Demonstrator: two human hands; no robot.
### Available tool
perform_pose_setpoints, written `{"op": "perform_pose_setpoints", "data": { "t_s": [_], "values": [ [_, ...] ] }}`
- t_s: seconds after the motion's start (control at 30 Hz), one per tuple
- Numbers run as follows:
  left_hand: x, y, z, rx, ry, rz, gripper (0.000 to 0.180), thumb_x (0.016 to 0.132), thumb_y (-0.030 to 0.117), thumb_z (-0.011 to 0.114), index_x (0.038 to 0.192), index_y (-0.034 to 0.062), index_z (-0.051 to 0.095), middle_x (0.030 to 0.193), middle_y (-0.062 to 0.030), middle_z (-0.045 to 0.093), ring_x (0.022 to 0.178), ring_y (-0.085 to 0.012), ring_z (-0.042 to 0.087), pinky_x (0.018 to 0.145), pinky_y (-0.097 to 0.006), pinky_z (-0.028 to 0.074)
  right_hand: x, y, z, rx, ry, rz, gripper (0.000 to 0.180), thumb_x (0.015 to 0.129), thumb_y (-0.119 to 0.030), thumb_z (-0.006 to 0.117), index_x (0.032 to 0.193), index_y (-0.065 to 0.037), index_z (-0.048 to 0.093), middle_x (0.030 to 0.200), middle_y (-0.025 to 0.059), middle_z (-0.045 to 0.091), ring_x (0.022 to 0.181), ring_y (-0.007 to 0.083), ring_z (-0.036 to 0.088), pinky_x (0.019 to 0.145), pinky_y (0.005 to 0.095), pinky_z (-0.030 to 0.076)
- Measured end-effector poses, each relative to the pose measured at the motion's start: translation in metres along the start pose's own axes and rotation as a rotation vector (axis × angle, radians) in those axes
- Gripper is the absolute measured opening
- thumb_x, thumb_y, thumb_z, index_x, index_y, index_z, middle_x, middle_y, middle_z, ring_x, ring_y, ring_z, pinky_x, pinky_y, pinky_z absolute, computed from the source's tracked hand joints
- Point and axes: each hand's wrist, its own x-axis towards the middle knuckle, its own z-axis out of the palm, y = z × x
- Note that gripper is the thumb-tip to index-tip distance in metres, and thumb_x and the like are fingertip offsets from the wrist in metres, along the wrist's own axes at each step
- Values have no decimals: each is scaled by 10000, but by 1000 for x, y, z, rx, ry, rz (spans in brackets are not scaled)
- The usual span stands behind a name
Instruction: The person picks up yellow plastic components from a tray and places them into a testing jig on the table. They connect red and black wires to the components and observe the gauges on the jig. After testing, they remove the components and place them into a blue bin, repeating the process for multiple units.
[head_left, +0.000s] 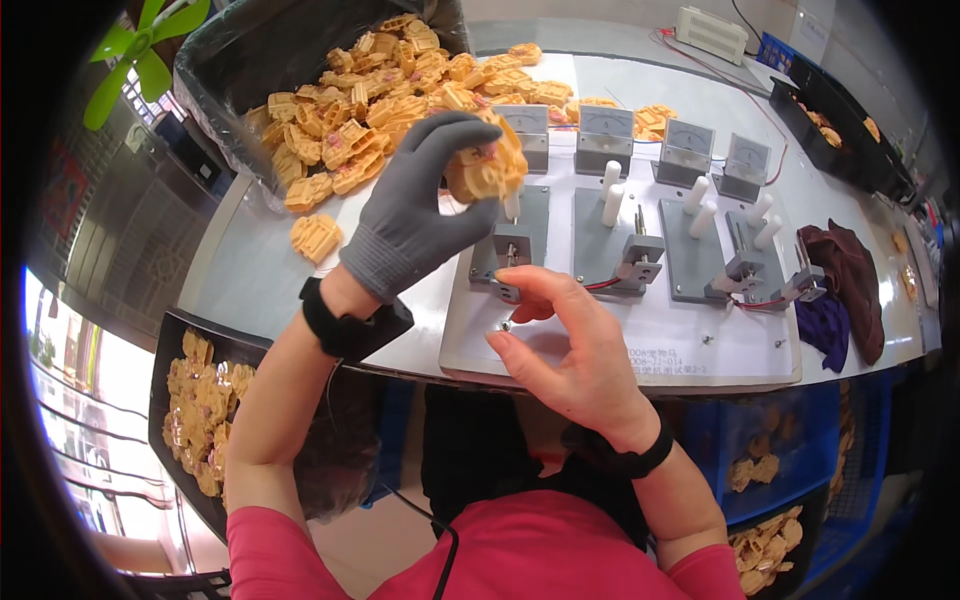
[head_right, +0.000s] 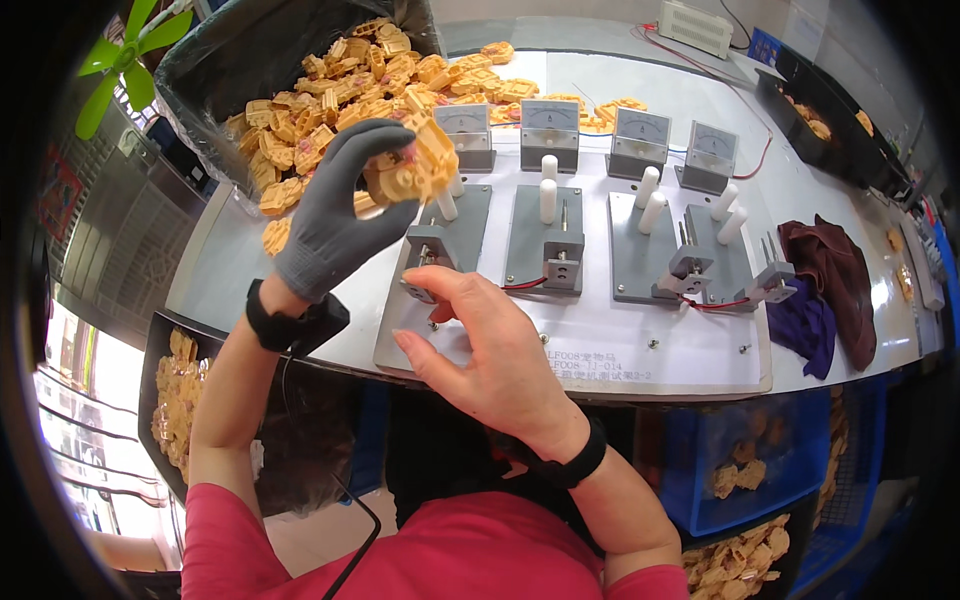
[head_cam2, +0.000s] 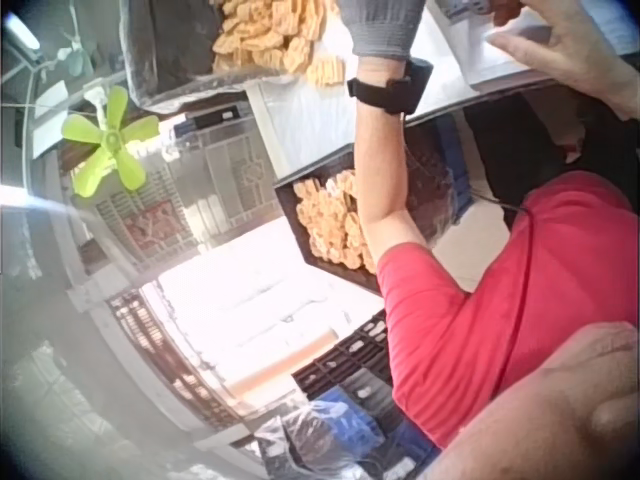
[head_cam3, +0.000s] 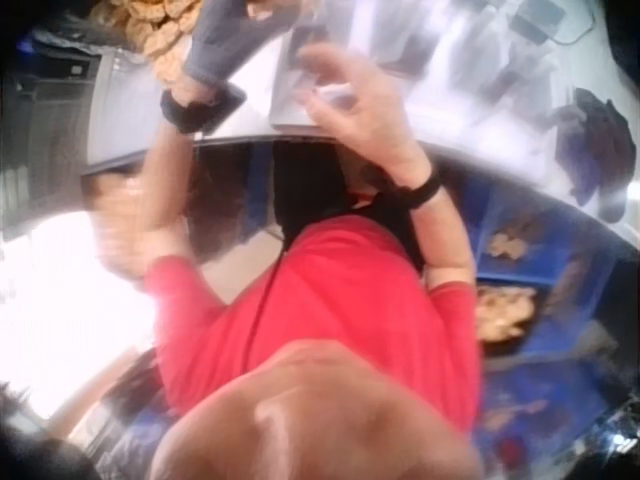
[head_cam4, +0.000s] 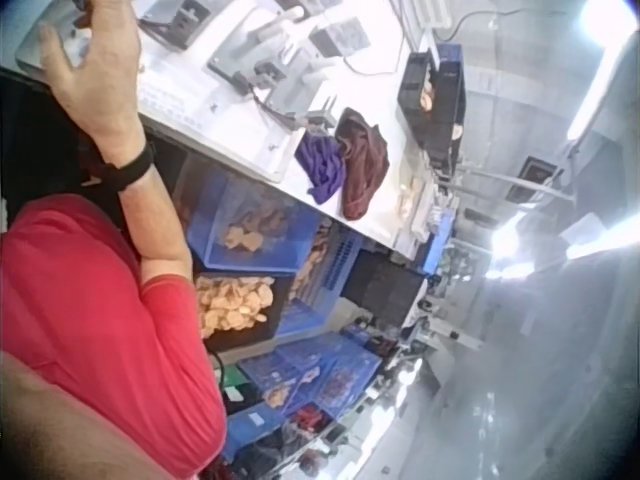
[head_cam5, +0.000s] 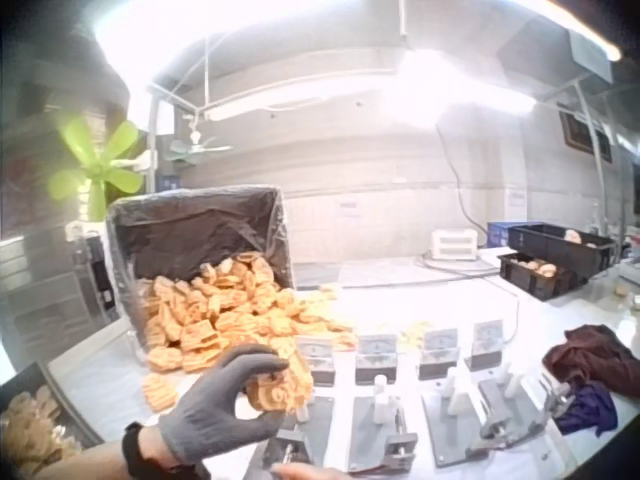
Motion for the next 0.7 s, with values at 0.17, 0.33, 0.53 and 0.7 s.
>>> {"op": "perform_pose_setpoints", "data": {
  "t_s": [0.17,0.33,0.53,0.7],
  "values": [
    [-1,4,-10,22,-334,104,674,758,-5,733,1388,117,525,1451,-133,489,1303,-315,510,1063,-399,442,1,-1,1,-7,8,-14,470,828,-146,760,1255,-55,585,996,108,634,841,208,628,767,327,513],
    [-13,0,-5,-43,-437,35,758,796,11,729,1484,129,434,1540,-150,400,1401,-314,410,1136,-402,364,0,-4,0,-71,72,-25,435,822,-114,754,1214,-30,585,1095,137,623,978,267,612,871,362,491],
    [-49,-37,-54,134,-244,-476,758,846,187,728,1518,155,379,1598,-165,279,1418,-370,364,1146,-410,334,-5,-1,-1,-146,229,-165,379,796,-30,739,1146,-56,595,1220,133,591,1104,318,556,937,400,450],
    [-116,-137,-84,794,-427,-803,806,770,360,772,1472,171,424,1535,-229,329,1408,-420,344,1138,-447,353,-7,0,5,-251,170,-340,390,777,-25,748,1132,-103,608,1190,91,595,1059,277,579,885,381,450]
  ]
}}
